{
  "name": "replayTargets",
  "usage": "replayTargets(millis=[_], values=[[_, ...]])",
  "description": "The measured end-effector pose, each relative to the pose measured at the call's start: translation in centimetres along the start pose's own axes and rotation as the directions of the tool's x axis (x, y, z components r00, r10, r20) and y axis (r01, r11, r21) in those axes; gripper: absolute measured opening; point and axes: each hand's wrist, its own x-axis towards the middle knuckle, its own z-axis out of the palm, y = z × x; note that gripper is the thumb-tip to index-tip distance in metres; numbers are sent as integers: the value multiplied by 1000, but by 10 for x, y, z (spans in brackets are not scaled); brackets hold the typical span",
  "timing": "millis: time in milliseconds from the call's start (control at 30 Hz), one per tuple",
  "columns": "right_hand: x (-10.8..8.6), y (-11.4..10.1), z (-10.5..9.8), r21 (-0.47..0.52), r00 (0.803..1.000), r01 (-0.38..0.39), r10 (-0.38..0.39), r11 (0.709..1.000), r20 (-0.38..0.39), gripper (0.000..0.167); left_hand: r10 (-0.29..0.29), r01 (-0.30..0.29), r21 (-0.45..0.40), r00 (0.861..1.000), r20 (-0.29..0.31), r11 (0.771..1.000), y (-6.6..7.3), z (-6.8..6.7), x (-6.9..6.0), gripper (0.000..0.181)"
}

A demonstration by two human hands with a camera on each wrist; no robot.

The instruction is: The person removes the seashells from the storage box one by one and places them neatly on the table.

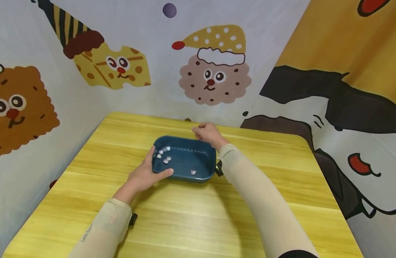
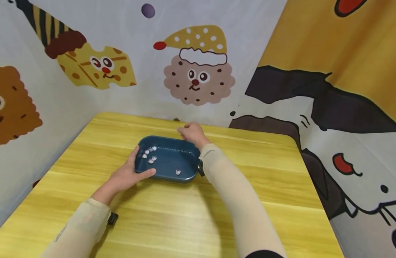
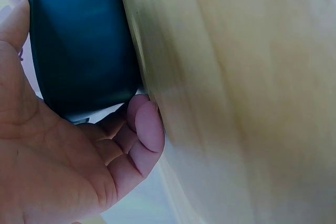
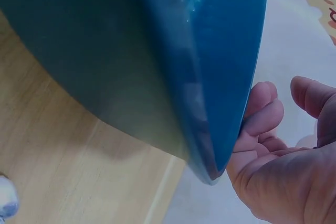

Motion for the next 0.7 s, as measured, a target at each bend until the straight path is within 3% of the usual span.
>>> replayTargets(millis=[433,567,700], values=[[7,1,-6,32,999,-4,3,999,37,57,0,0,-4,1000,5,1000,0,-4,0,132],[14,5,-10,145,998,-41,33,989,56,57,0,0,10,1000,2,1000,1,-3,0,131],[23,11,-16,251,997,-83,79,964,25,63,2,-2,21,1000,-1,1000,2,-3,0,130]])
